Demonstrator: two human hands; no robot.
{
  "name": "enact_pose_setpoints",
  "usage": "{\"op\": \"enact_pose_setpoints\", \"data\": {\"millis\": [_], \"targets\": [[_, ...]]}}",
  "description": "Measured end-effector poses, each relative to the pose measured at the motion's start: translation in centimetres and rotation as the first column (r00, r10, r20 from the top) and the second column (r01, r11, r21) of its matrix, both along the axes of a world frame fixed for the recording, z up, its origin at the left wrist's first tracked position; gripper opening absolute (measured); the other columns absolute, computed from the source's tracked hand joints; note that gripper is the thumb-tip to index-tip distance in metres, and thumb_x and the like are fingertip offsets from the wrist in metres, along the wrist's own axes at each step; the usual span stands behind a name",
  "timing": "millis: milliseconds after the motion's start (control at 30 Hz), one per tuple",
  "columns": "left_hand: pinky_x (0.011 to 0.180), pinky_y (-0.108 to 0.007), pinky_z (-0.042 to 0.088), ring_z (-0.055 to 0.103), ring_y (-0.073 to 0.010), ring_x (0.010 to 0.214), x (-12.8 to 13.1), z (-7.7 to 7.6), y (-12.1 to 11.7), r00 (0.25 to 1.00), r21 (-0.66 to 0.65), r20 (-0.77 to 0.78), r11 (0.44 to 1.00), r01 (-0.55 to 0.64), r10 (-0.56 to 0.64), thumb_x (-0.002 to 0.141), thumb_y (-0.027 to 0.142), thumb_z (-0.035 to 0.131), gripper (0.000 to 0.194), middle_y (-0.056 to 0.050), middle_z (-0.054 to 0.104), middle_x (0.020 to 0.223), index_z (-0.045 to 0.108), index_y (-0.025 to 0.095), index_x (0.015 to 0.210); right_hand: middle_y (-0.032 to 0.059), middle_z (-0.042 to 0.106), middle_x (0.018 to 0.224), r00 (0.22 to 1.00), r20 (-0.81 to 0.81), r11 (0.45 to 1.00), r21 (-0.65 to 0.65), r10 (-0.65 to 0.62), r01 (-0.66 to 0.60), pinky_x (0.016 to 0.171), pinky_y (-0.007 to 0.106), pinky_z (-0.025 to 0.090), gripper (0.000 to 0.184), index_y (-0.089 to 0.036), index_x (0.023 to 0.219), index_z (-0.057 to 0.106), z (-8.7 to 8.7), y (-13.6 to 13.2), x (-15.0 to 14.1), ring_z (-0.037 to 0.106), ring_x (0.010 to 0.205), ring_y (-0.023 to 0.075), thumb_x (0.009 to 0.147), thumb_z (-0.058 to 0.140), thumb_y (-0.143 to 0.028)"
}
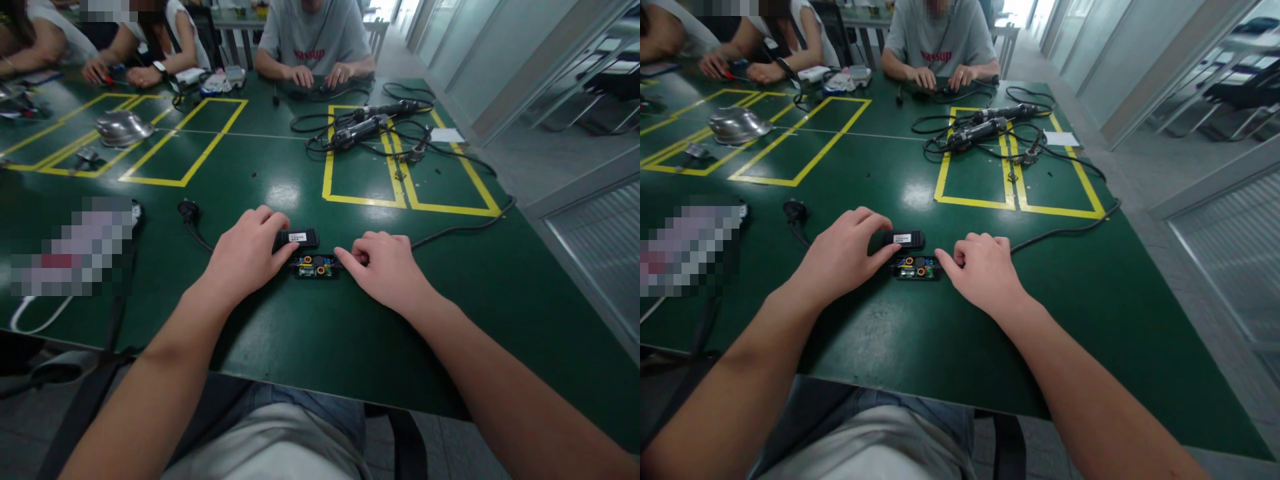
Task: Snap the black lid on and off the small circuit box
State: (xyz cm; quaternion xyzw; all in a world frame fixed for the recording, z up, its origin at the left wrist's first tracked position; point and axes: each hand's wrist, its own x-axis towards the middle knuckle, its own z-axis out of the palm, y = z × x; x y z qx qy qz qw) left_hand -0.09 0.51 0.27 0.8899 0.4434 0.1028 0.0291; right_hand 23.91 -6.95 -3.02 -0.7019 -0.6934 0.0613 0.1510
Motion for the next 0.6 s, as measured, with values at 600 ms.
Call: {"op": "enact_pose_setpoints", "data": {"millis": [600], "targets": [[0.108, -0.044, 0.055, 0.072, -0.0269, 0.116, -0.3, 0.4, -0.3, 0.894, -0.260, 0.302, 0.873, 0.412, -0.332, 0.096, 0.026, 0.078, 0.028, -0.006, 0.083, 0.124, 0.084, 0.026, 0.123, 0.0045, 0.060, 0.077, 1.000, 0.022, 0.999, -0.051, -0.016, 0.017, 0.082, 0.039, 0.032, 0.043, -0.021, 0.067, 0.058, 0.4, 0.2, -0.3, 0.055, 0.081, 0.0226, 0.106, 0.055, -0.037]]}}
